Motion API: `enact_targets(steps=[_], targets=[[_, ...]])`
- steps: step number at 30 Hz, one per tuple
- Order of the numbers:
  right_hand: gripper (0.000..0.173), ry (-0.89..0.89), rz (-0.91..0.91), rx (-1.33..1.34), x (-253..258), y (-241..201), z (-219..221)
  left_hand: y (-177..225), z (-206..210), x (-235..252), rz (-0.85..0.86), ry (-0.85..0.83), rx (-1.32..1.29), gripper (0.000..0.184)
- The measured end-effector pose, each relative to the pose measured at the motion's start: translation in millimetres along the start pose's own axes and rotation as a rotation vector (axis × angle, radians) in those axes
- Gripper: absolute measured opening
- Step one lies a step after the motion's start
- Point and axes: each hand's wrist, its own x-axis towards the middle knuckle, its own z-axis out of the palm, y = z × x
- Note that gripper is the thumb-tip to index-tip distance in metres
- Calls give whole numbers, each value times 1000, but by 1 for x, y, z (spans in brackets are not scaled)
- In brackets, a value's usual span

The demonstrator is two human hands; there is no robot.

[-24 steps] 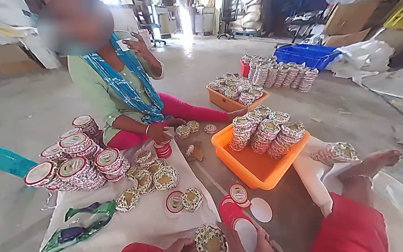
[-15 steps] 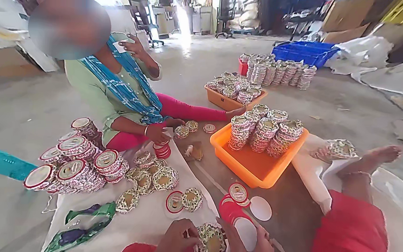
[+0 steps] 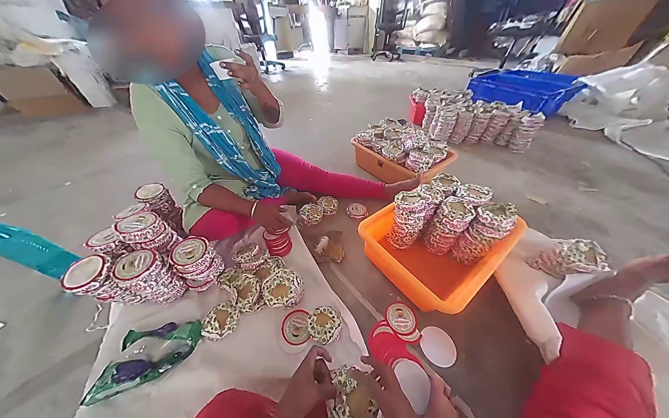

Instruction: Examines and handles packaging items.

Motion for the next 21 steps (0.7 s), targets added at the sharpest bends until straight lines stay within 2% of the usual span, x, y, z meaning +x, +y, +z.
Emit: enact_targets(steps=[3, 5, 9, 13, 16, 18, 19, 21], targets=[[36, -20, -94, -64, -1, 2, 3, -2, -2, 1, -27, -32, -6, 46], [32, -57, -168, -158, -2, -1, 5, -2, -3, 3, -59, -65, -7, 37], [51, -139, -192, -380, -4, -16, 8, 2, -4, 8, -161, -100, -41, 28], [60, -186, -189, -628, -9, -24, 12, 4, -13, 4, -173, -186, -123, 20], [61, -127, -238, -700, -12, -21, 12, 1, -24, -7, -80, -316, -114, 46], [55, -123, -306, -715, -13, -19, 12, 1, -25, -16, 46, -369, 41, 84], [53, -135, -337, -719, -14, -18, 11, 0, -21, -20, 130, -349, 162, 102], [55, -180, -399, -739, -17, -15, 10, -7, -4, -24, 249, -223, 339, 116]])
